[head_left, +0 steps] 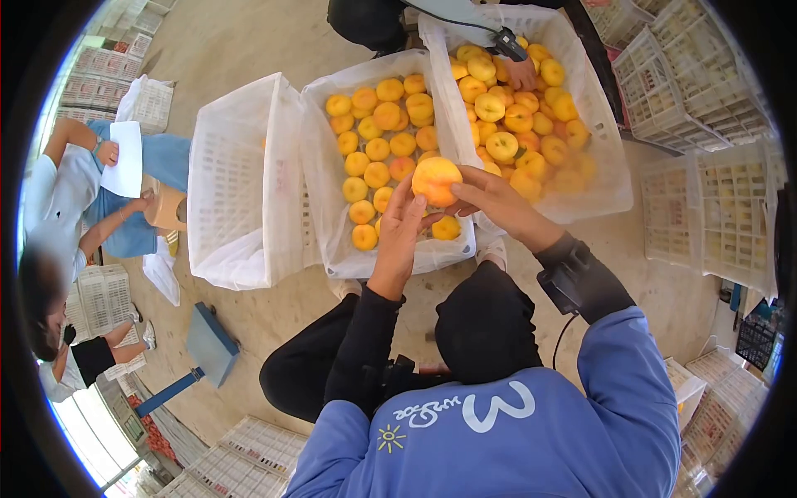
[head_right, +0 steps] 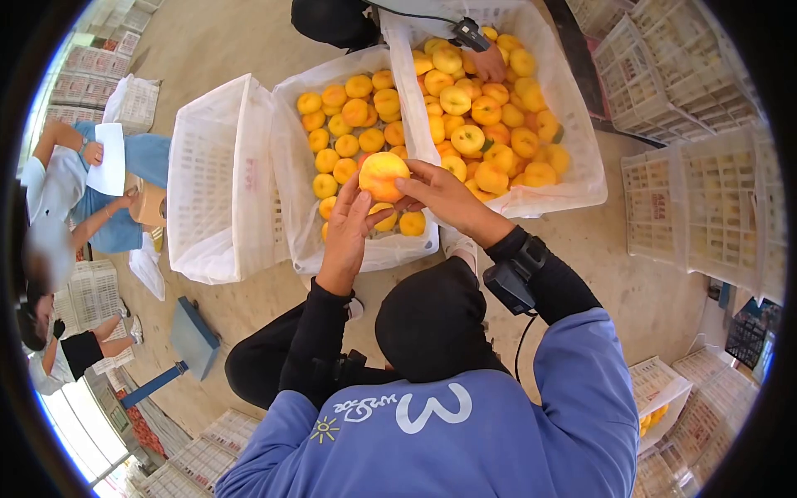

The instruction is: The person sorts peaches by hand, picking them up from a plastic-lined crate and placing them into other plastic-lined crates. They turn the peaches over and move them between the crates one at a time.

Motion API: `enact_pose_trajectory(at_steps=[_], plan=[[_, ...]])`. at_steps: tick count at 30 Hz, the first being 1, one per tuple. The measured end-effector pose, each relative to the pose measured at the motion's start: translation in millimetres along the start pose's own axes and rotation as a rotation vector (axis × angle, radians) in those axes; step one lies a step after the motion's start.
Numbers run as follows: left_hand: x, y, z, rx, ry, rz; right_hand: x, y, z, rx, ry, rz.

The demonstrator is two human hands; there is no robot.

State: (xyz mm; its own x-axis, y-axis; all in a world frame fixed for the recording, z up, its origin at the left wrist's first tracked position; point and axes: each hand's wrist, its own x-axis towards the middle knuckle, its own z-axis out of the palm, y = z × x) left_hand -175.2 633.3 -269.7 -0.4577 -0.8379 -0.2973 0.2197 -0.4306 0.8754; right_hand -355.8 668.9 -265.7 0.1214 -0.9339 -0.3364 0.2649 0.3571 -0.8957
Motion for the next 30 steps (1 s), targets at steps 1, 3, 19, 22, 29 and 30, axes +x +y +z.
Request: enact_pose_trajectory(at_steps=[1,3,19,22,29,30], plan=[[1.4,0.0,-0.5,0.020,-0.005,0.003,1.1,0.8,0.4,-0.006,-0.007,-0.012],[4.7,-1.2,0.0,0.036,-0.007,-0.007,3.0,1.0,3.3,-0.031,0.008,-0.031],[143.0,-58.6,-124.0,-0.218,0.339,-0.124,-75.2,51.6,-111.0,-1.160,0.714,-0.315],[193.6,-75.1,-167.4,-0.099,0.402,-0.115,-75.0,61.3,-115.4,-1.423,0.663,-0.359],[263.2,-79.1,-199.2,0.069,0.425,-0.149,-70.9,56.0,-115.0,-1.390,0.633,-0.381],[267.6,-78.7,-198.9,0.070,0.423,-0.154,-70.7,55.6,-114.4,-1.389,0.633,-0.386]])
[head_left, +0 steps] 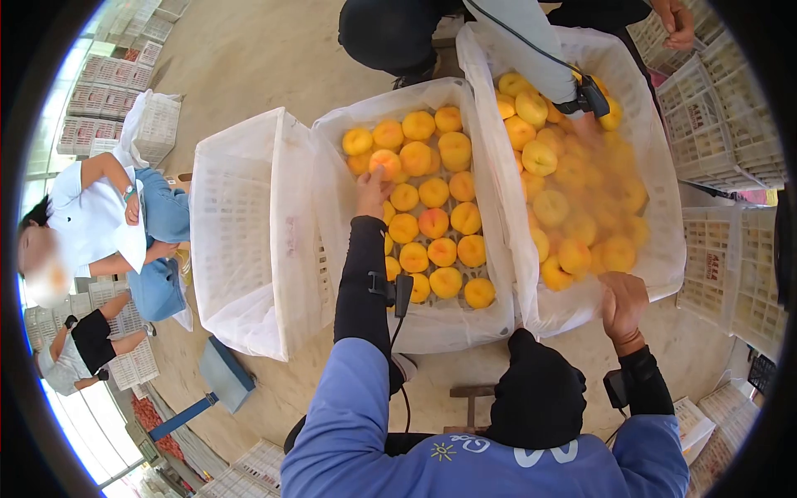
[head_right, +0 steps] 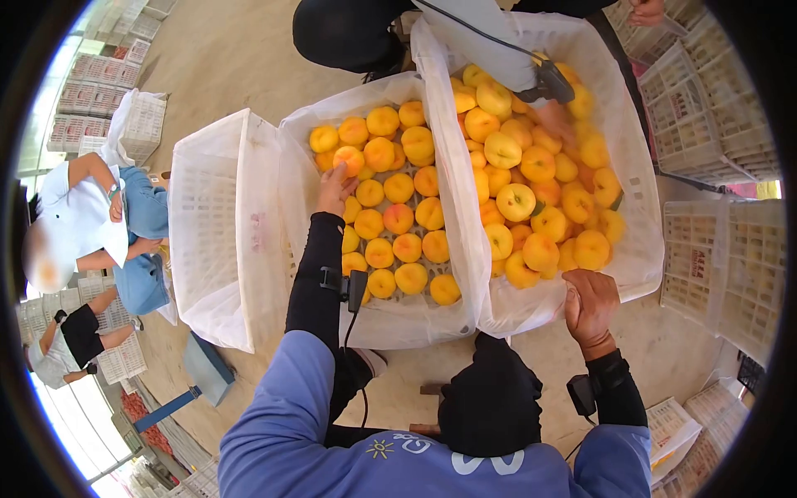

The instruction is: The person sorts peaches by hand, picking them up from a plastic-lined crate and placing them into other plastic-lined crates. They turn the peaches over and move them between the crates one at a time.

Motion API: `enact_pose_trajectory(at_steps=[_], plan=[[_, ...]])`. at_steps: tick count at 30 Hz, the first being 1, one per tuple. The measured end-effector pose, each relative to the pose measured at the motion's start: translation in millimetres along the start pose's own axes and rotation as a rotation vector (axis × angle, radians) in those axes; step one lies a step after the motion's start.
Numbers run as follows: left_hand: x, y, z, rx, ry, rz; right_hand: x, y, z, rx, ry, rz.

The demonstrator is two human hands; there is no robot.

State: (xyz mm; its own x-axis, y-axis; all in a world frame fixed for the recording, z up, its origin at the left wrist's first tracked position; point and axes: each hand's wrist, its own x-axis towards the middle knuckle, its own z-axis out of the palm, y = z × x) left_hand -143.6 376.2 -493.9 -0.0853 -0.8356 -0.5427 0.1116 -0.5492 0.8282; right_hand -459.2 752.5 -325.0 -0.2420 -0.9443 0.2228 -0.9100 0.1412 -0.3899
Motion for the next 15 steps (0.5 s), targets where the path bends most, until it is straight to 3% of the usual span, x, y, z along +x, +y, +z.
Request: enact_pose_trajectory(at_steps=[6,8,15], plan=[[26.9,-2.7,-10.5,0.135,-0.048,0.003,1.1,0.2,1.6,0.014,0.006,0.003],[31.3,-1.1,-16.1,0.366,-0.072,0.016,0.7,-0.6,1.2,0.018,0.016,0.003],[29.9,-8.4,-4.0,0.357,-0.013,0.103,3.9,-3.7,3.3,0.022,0.036,0.002]])
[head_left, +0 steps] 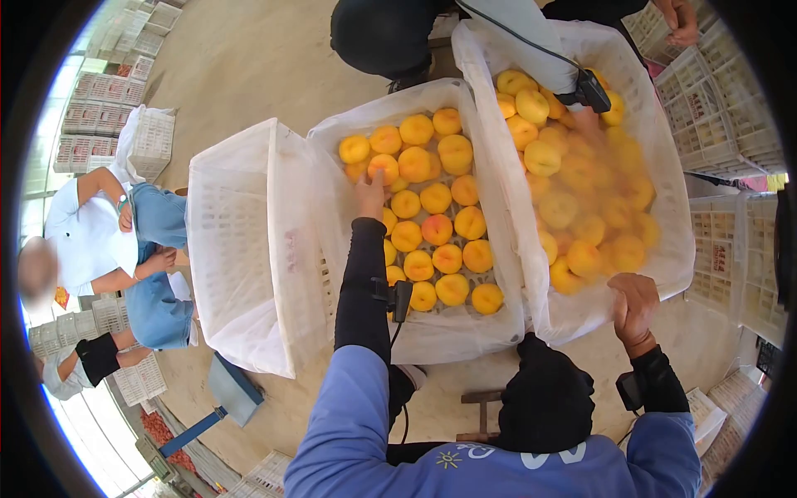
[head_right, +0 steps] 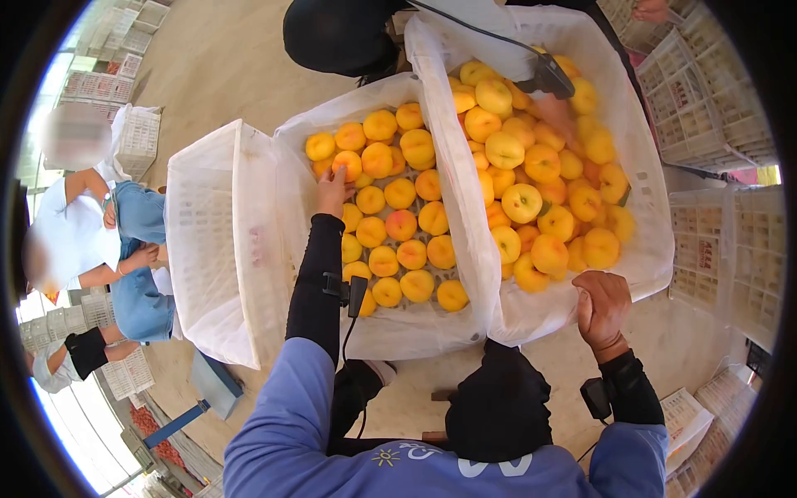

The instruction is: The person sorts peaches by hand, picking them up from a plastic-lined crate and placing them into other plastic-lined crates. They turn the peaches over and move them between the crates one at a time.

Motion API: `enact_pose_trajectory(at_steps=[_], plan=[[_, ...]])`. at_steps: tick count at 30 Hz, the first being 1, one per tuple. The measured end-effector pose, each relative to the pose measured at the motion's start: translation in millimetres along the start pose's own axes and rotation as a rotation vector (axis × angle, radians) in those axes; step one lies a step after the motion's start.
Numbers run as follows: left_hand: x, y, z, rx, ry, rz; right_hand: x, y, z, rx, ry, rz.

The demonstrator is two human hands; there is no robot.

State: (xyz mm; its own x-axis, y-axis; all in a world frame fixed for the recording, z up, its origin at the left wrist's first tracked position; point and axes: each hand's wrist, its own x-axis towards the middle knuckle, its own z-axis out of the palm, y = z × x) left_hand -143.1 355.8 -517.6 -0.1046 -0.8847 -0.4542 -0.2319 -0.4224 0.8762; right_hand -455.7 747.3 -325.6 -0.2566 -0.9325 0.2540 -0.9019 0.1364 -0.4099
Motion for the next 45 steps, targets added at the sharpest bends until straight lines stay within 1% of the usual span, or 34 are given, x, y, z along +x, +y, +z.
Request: enact_pose_trajectory(at_steps=[2,4,5,7,8,10,14,16,17,19,21,23,25,26,27,28,30,31,33,34,36,37,39,40,42,44,45], plan=[[6.1,2.7,-1.6,0.093,0.002,0.014,-1.7,-0.1,-2.6,-0.027,0.003,0.020],[12.8,-1.2,-2.9,0.068,-0.003,-0.046,-1.2,0.7,-2.6,-0.025,0.013,-0.027],[11.9,-0.2,-3.8,0.107,-0.013,-0.065,-1.6,0.9,-4.0,-0.048,0.022,-0.005],[-1.2,10.4,-1.9,0.071,-0.009,-0.132,-1.4,1.8,-3.8,-0.016,0.034,-0.018],[-7.1,8.6,-0.8,0.078,-0.021,-0.131,-2.6,3.2,-2.0,-0.036,0.059,-0.025],[-17.0,8.8,-0.7,0.025,0.036,-0.126,-2.2,2.9,-2.8,-0.039,0.072,-0.021],[-46.4,24.0,-6.6,0.057,0.029,-0.080,-4.1,2.8,-5.4,-0.034,0.107,-0.029],[-64.1,42.9,-21.7,0.090,-0.117,-0.002,-8.0,5.6,-3.0,-0.027,0.109,-0.046],[-78.4,63.8,-29.3,0.084,-0.077,0.008,-9.0,8.6,-0.8,-0.020,0.103,-0.062],[-110.2,124.0,-49.2,0.117,-0.317,0.224,-13.0,13.9,2.9,-0.057,0.077,-0.094],[-129.4,173.7,-85.5,0.133,-0.363,0.405,-10.8,6.2,-0.1,-0.068,0.049,-0.070],[-137.7,215.6,-134.8,0.162,-0.306,0.519,-14.0,10.3,3.8,-0.060,0.034,-0.078],[-127.9,231.5,-190.1,0.150,-0.160,0.561,-18.8,16.3,8.2,-0.068,-0.009,-0.052],[-122.8,236.3,-216.5,0.141,-0.081,0.593,-18.1,13.7,8.0,-0.074,-0.026,-0.006],[-113.8,233.3,-242.6,0.130,-0.038,0.596,-16.9,12.1,8.4,-0.085,-0.044,0.043],[-100.2,222.0,-268.4,0.200,0.004,0.532,-17.1,14.3,12.0,-0.082,-0.049,0.004],[-77.1,190.8,-303.4,0.295,0.082,0.399,-17.8,20.7,18.0,-0.105,-0.066,0.312],[-65.1,173.0,-313.7,0.277,0.100,0.392,-14.6,22.2,20.4,-0.113,-0.073,0.289],[-32.0,132.5,-326.9,0.578,0.033,0.340,-9.5,24.2,22.7,0.106,-0.019,0.509],[-13.4,109.9,-328.8,0.558,0.030,0.331,-9.2,26.2,24.4,0.055,-0.015,0.499],[15.7,66.4,-324.0,0.675,-0.011,0.300,-6.5,24.2,23.6,0.022,-0.022,0.503],[24.5,48.8,-320.9,0.656,-0.021,0.288,-6.9,25.1,24.2,0.015,-0.020,0.515],[34.2,21.6,-311.1,1.061,-0.217,0.191,-8.6,34.0,25.2,-0.008,-0.042,0.569],[36.6,7.9,-306.2,1.054,-0.240,0.182,-10.9,38.5,24.7,0.006,-0.044,0.565],[38.6,-20.9,-299.8,1.251,-0.318,0.039,-13.9,36.8,25.2,0.003,-0.052,0.586],[30.8,-43.3,-292.9,1.005,-0.126,-0.049,-11.6,32.3,26.6,0.108,0.000,0.618],[43.1,-62.2,-293.4,0.876,-0.098,-0.116,-8.8,28.5,24.6,0.110,-0.022,0.626]])
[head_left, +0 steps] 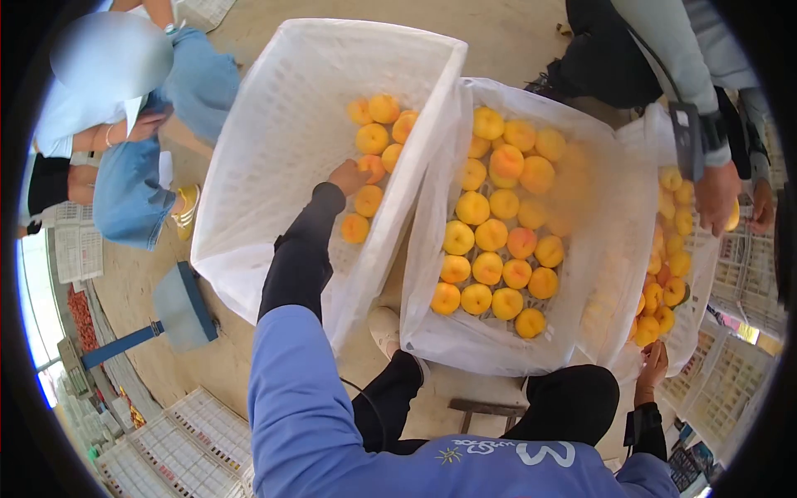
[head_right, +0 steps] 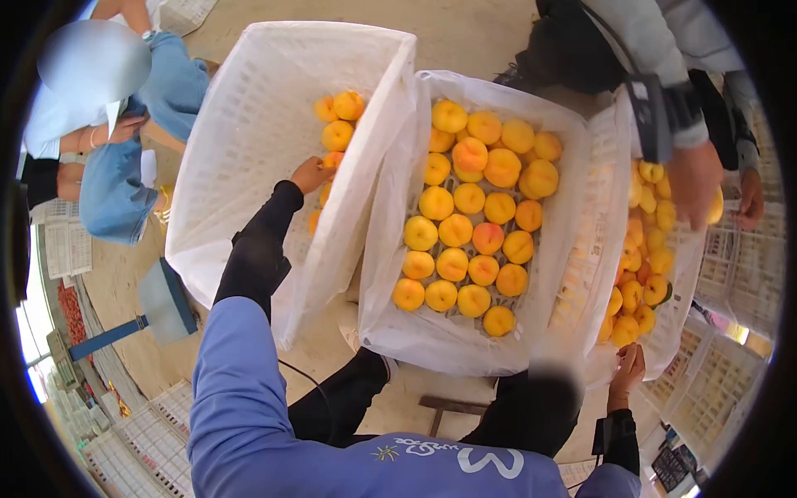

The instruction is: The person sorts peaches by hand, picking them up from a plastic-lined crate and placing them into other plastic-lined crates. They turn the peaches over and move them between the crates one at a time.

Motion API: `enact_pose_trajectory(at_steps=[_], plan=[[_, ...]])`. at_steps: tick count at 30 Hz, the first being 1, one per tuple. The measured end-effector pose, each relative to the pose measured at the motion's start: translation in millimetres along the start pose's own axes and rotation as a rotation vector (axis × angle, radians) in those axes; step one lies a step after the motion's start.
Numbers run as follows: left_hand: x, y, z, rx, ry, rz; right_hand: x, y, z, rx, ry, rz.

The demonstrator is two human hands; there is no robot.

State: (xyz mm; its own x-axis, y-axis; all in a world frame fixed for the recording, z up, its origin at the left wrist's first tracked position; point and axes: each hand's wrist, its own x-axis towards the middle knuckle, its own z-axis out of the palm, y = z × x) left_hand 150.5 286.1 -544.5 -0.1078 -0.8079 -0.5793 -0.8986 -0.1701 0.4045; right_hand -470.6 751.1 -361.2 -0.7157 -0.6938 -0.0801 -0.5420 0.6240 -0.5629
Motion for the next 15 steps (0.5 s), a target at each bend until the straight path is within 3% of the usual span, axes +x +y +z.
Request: enact_pose_trajectory(at_steps=[2,4,5,6,7,9,10,12,13,15], plan=[[11.2,-6.6,15.3,-0.061,0.147,0.043,-2.7,-9.9,1.3,-0.006,0.021,-0.021],[62.1,-62.8,45.7,-0.203,0.196,0.103,-4.3,-11.7,-0.6,-0.027,0.019,-0.043],[51.8,-45.0,34.6,-0.369,0.065,0.020,-4.2,-13.8,1.4,-0.012,0.030,-0.030],[22.5,-12.5,19.7,-0.362,0.107,0.008,-3.6,-18.4,1.4,-0.017,0.049,-0.006],[40.7,-34.9,29.2,-0.531,0.068,-0.041,-4.5,-24.4,0.0,-0.040,0.039,-0.042],[73.2,-66.6,50.9,-0.414,0.098,0.050,-6.4,-32.0,-1.2,-0.056,0.044,-0.056],[64.6,-47.1,44.3,-0.314,0.150,0.127,-6.5,-34.1,-0.7,-0.068,0.050,-0.082],[19.1,16.0,38.9,-0.976,0.125,0.242,-6.9,-38.5,-1.1,-0.072,0.074,-0.096],[29.0,-2.2,40.8,-0.964,0.116,0.253,-7.1,-40.3,-2.6,-0.083,0.060,-0.119],[46.4,-38.4,35.1,-0.216,0.330,0.171,-7.0,-39.3,-4.0,-0.112,0.054,-0.156]])
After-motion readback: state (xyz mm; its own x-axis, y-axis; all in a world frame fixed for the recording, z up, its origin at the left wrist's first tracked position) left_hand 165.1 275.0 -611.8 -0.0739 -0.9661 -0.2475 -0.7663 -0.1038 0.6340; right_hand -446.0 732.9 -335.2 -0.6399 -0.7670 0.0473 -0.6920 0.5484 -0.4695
